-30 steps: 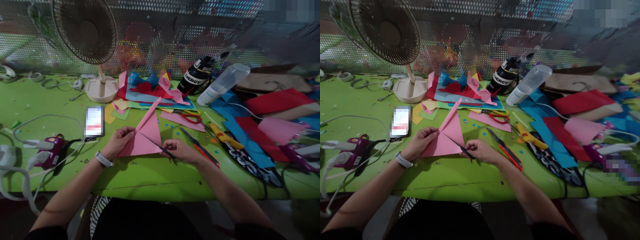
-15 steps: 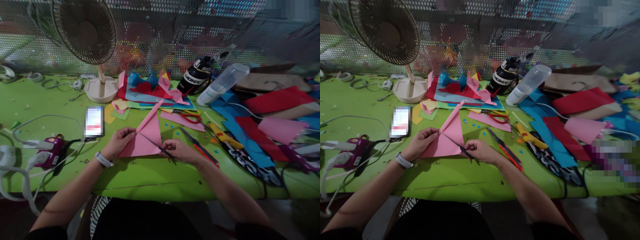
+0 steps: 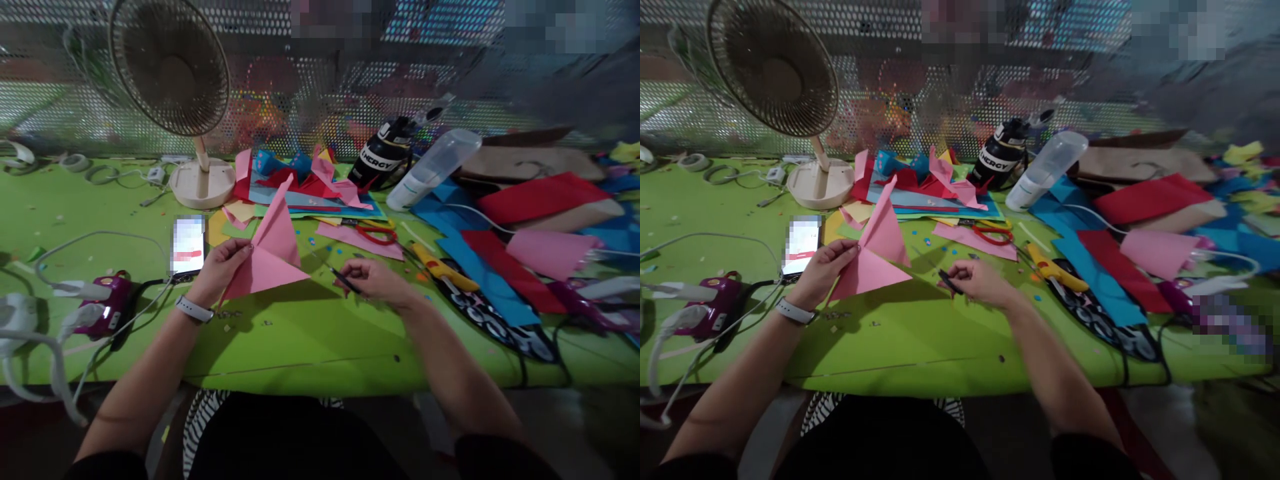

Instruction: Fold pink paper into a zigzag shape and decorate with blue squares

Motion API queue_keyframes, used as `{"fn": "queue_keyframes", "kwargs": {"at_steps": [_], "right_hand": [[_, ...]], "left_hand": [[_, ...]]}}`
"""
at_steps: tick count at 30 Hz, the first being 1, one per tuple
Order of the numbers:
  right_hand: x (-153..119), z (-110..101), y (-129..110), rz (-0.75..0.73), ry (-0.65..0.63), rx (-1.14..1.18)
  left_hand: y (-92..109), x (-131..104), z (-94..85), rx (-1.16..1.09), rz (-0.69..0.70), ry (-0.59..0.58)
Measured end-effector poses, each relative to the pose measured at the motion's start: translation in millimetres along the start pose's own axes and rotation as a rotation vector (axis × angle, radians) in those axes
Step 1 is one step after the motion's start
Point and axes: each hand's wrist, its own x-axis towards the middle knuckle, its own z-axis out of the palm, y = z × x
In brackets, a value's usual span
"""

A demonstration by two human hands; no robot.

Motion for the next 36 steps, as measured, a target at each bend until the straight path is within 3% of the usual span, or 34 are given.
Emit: {"fn": "queue_keyframes", "kwargs": {"at_steps": [3,6,12,15,20,26,28,30,31,34,36], "right_hand": [[6,-6,7,-0.059,0.318,-0.270],[11,-4,9,-0.068,0.467,-0.531],[14,7,9,-0.159,0.505,-0.736],[18,10,9,-0.137,0.507,-0.796],[28,12,7,-0.040,0.461,-0.783],[24,4,11,-0.084,0.508,-0.691],[16,0,12,-0.206,0.693,-0.686],[6,-1,11,-0.462,0.878,-0.747],[2,1,10,-0.627,0.896,-0.809],[-5,17,4,-1.069,0.650,-1.052],[-5,33,1,-1.213,0.513,-1.172]], "left_hand": [[7,-1,-3.7,0.022,-0.024,-0.049],[12,-4,-6.9,0.071,-0.030,-0.128],[15,-6,-13.9,0.373,0.045,-0.436],[10,-3,-12.5,0.515,0.108,-0.517],[3,1,-9.0,0.595,0.173,-0.528],[0,3,-10.5,0.496,0.136,-0.456],[-1,3,-11.7,0.478,0.105,-0.449],[-1,4,-13.2,0.456,0.079,-0.439],[-2,4,-13.9,0.442,0.064,-0.437],[-3,5,-15.2,0.401,0.017,-0.451],[-4,5,-14.3,0.397,0.002,-0.484]]}}
